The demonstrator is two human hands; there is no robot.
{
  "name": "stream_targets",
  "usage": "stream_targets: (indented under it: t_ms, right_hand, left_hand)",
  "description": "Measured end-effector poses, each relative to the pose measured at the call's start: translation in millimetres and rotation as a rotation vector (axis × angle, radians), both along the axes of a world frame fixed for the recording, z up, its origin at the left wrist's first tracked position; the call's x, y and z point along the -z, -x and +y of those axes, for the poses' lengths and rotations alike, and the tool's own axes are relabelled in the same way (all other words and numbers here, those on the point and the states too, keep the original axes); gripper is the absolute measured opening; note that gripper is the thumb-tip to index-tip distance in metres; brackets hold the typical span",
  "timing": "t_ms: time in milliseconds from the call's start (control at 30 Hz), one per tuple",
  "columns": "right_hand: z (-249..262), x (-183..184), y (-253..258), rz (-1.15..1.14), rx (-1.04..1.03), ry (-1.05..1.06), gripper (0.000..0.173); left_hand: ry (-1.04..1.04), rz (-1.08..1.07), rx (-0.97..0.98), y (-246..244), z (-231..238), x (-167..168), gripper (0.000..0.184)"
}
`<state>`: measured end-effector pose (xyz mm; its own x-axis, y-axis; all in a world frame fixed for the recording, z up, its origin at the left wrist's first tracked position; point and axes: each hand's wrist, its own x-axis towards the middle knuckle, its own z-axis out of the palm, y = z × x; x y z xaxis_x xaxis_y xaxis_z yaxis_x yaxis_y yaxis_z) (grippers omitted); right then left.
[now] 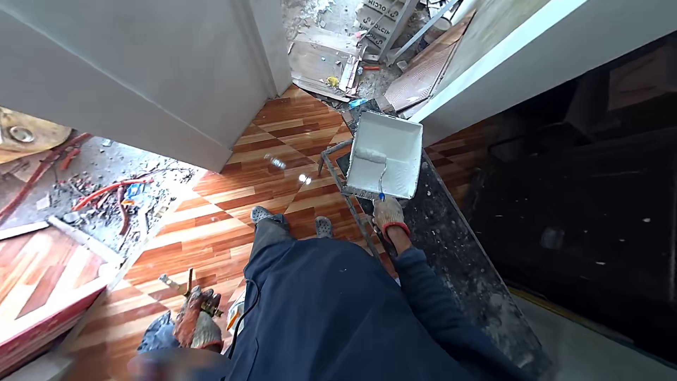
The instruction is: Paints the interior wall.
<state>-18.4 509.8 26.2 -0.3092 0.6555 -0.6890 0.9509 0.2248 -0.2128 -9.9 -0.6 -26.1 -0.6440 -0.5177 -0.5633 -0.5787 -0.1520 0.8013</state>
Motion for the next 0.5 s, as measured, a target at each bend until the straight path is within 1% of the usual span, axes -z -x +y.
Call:
stream_targets:
  t_ms: [67, 133, 233, 300, 367, 433, 500]
  right_hand:
    - [-6, -10, -23, -0.064, -0.013, 0.048, 0.04]
    - [-8, -29, -45, -0.073, 0.037, 0.08, 0.039]
    - [-10, -59, -63, 0.066, 0.253, 0.124, 0.033]
    - [-11, -70, -74, 0.231, 0.448, 0.227, 0.029]
    - [-14, -78, -80, 0.488, 0.615, 0.39, 0.024]
    - [-24, -74, -61, 0.745, 0.673, 0.585, 0.025]
    - [-38, -64, -24, 0.985, 0.678, 0.75, 0.034]
  left_hand:
    - [-0.022, 0.029, 0.058, 16, -11, 2, 0.031]
    - [-0.06, 0.006, 0.1, 29, -19, 2, 0.033]
    - [-0.068, -0.019, 0.022, 41, -20, 1, 0.03]
    - [-0.083, -0.029, 0.015, 48, -20, 8, 0.029]
    - [-0.088, -0.052, 0.056, 56, -18, 18, 0.031]
    - [-0.054, -0.07, 0.064, 70, -35, 29, 0.038]
    - [-0.035, -0.054, -0.024, 99, -53, 39, 0.037]
